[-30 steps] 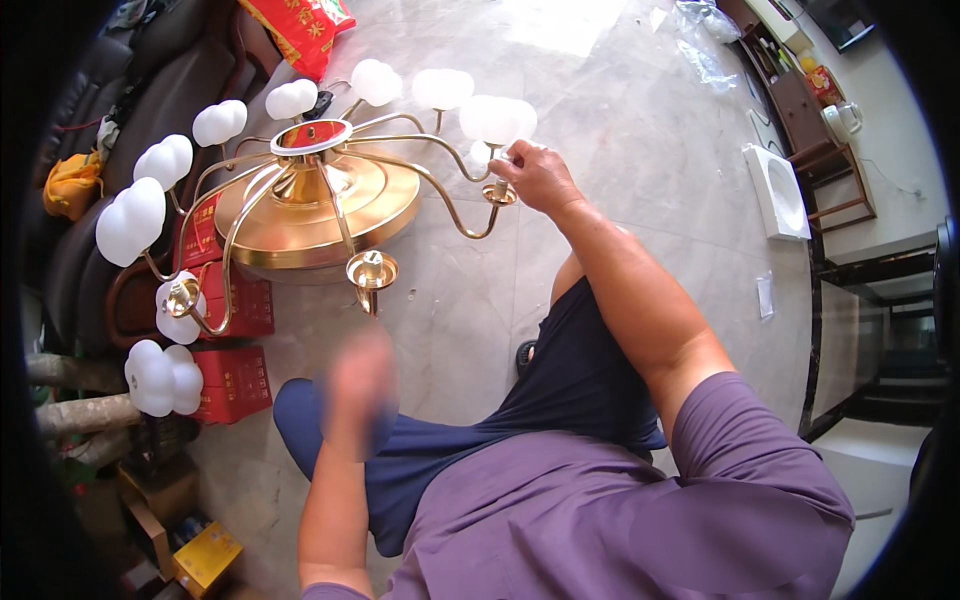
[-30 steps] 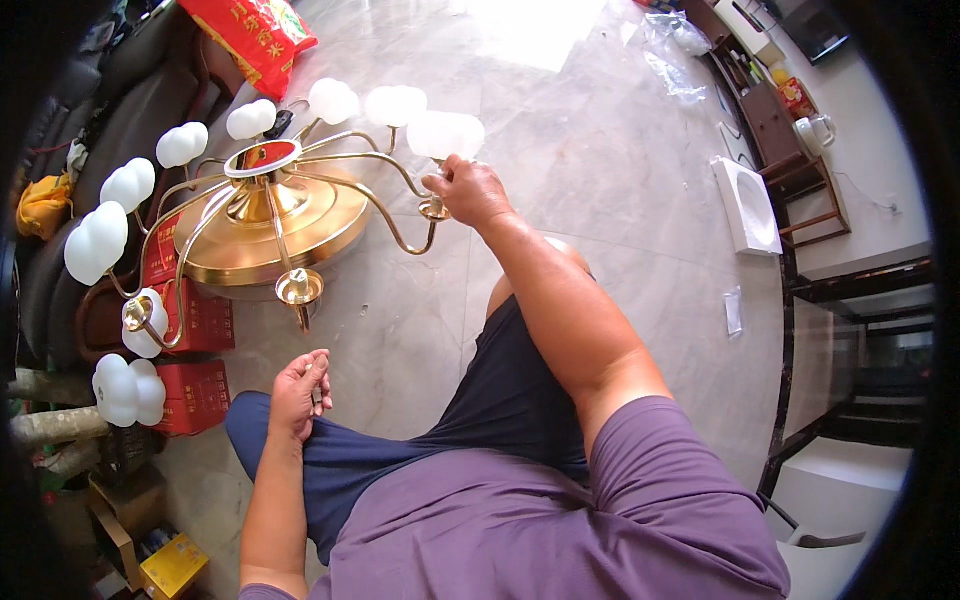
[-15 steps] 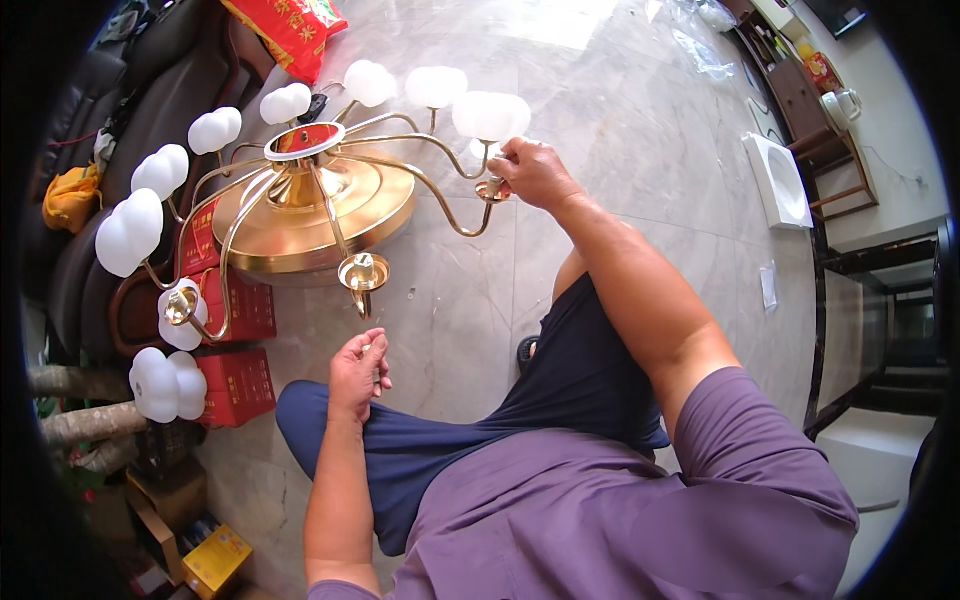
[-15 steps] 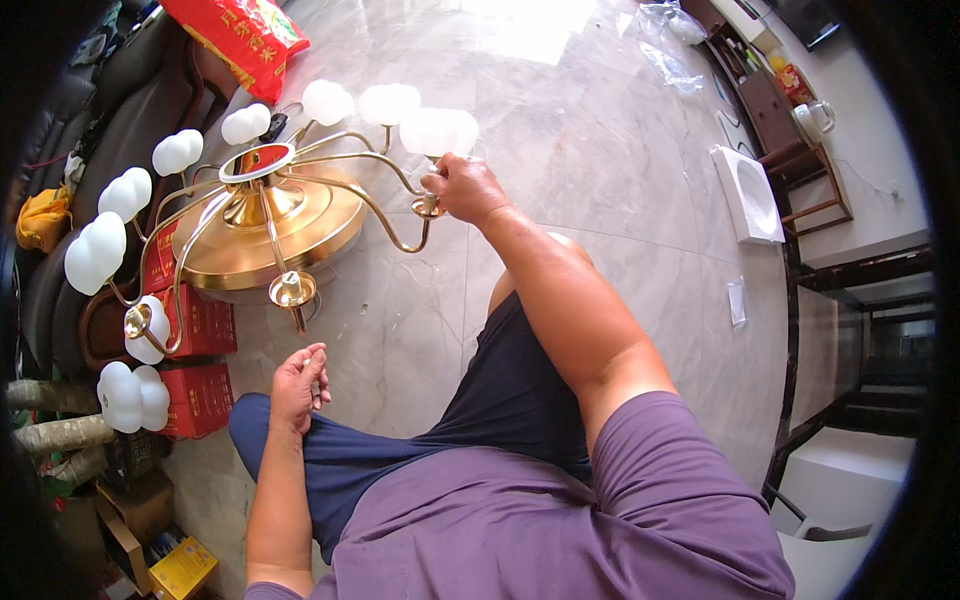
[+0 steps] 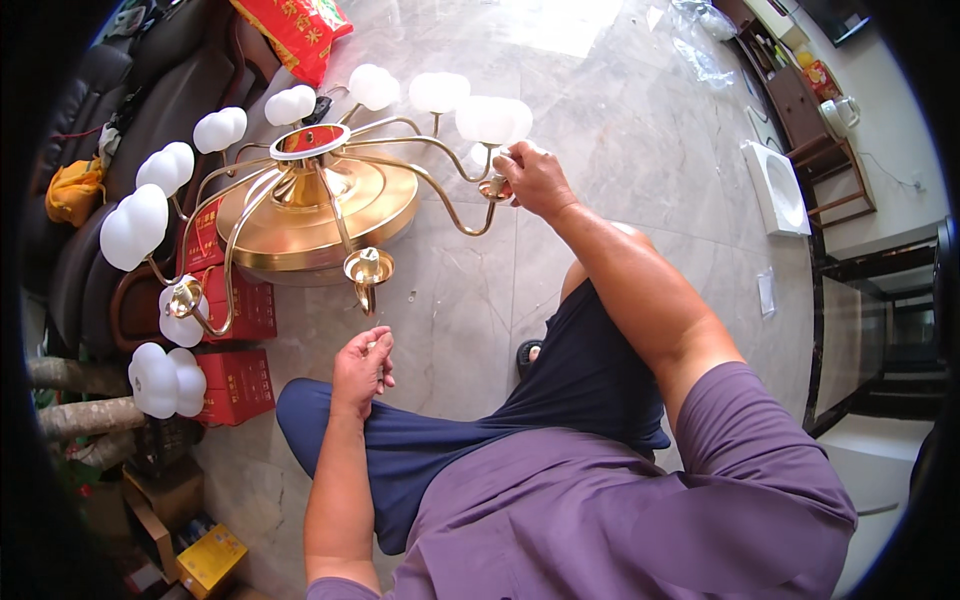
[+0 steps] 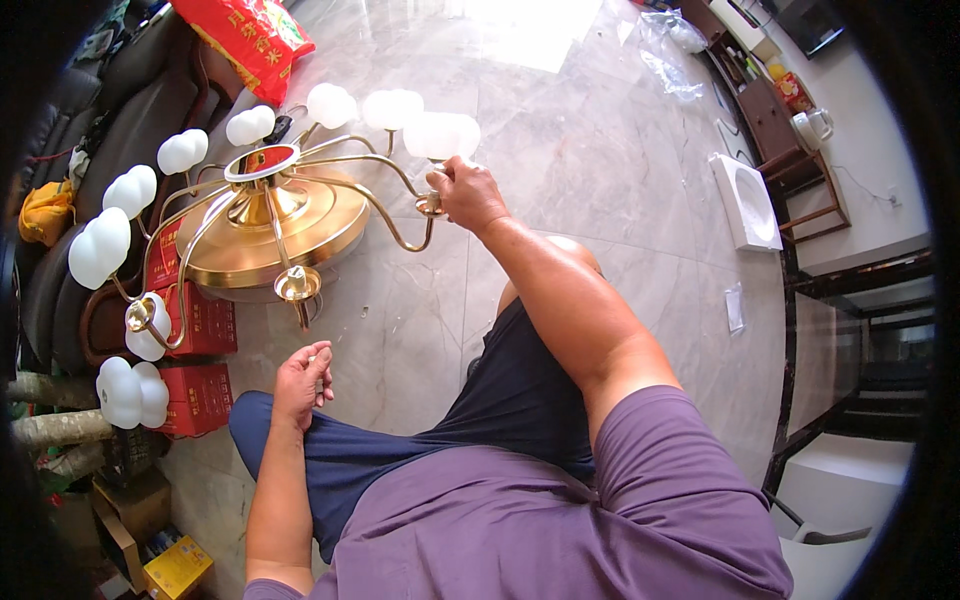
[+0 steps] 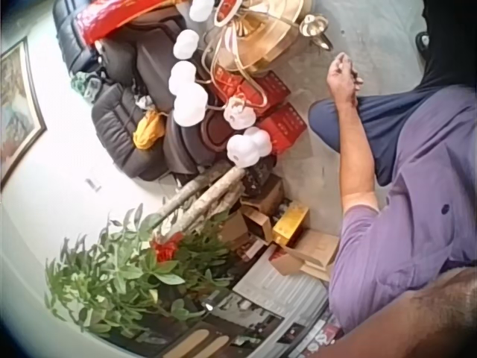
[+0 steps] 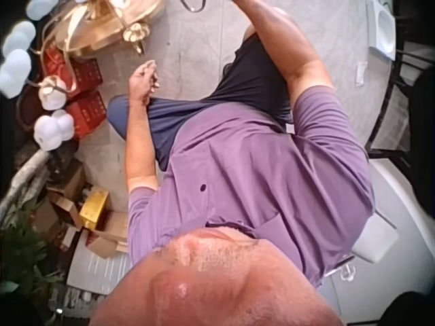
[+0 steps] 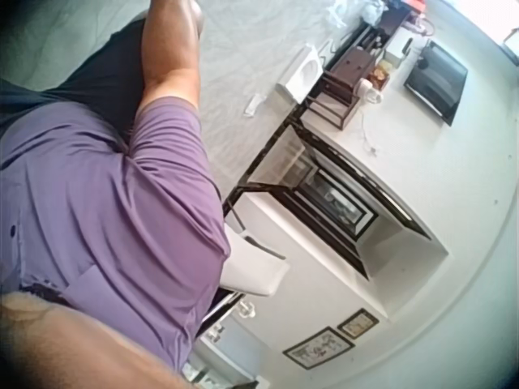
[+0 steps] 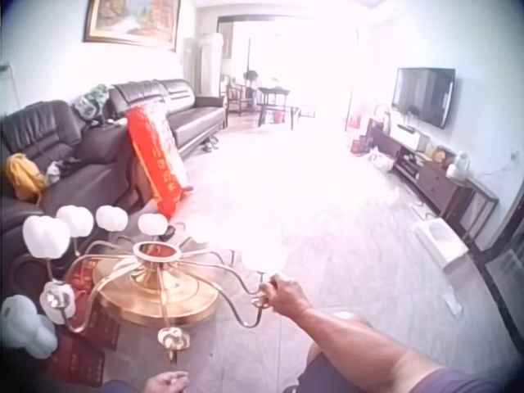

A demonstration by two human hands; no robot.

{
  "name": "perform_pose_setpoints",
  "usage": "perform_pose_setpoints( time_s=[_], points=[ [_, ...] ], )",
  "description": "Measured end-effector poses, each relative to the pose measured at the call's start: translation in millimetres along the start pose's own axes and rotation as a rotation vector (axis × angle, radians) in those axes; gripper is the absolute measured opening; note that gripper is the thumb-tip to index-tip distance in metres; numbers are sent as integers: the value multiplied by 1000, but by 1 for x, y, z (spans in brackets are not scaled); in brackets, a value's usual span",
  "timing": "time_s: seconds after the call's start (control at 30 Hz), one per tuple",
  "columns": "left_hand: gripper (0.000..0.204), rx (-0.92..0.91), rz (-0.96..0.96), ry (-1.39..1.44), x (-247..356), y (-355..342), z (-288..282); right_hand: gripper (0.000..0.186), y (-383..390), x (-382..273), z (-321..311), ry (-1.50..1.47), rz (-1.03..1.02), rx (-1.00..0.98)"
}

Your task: The person sits on the floor and attaches white glass shades to the arms of a brass chandelier. They then stand up, carry the chandelier through the house, and place it on the floor in a stairwell.

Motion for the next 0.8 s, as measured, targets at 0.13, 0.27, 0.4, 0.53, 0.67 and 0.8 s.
perform_pose_setpoints(
  time_s=[0.13, 0.27, 0.4, 0.53, 0.67, 0.8],
  points=[
    [38, 6, 1, -13, 0, 1, -1, 36, 1, -11, -5, -22, -110, 60],
    [38, 3, 0, 5, -3, 1, -3, 39, -5, -13, -28, -333, 1, 145],
    [38, -19, -33, 58, -9, 2, -6, 36, 9, -37, -48, -270, -2, 176],
    [41, -82, -69, 252, -14, 10, 5, 29, 50, -64, -15, -322, -2, -177],
    [59, -182, -103, 367, -17, 12, 46, 29, 140, -70, 76, -219, 142, -723],
    [72, -360, -120, 484, -13, 12, 91, 37, 188, -74, 127, 34, 74, -883]
  ],
)
Point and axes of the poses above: each hand's wrist, its own y-axis away from the middle knuckle, its own z-axis out of the palm, x = y × z, the point moved 9 cm from there along -y, towards the middle knuckle, and after that the axes turned 3 degrees about -x, right-handed, at the moved point
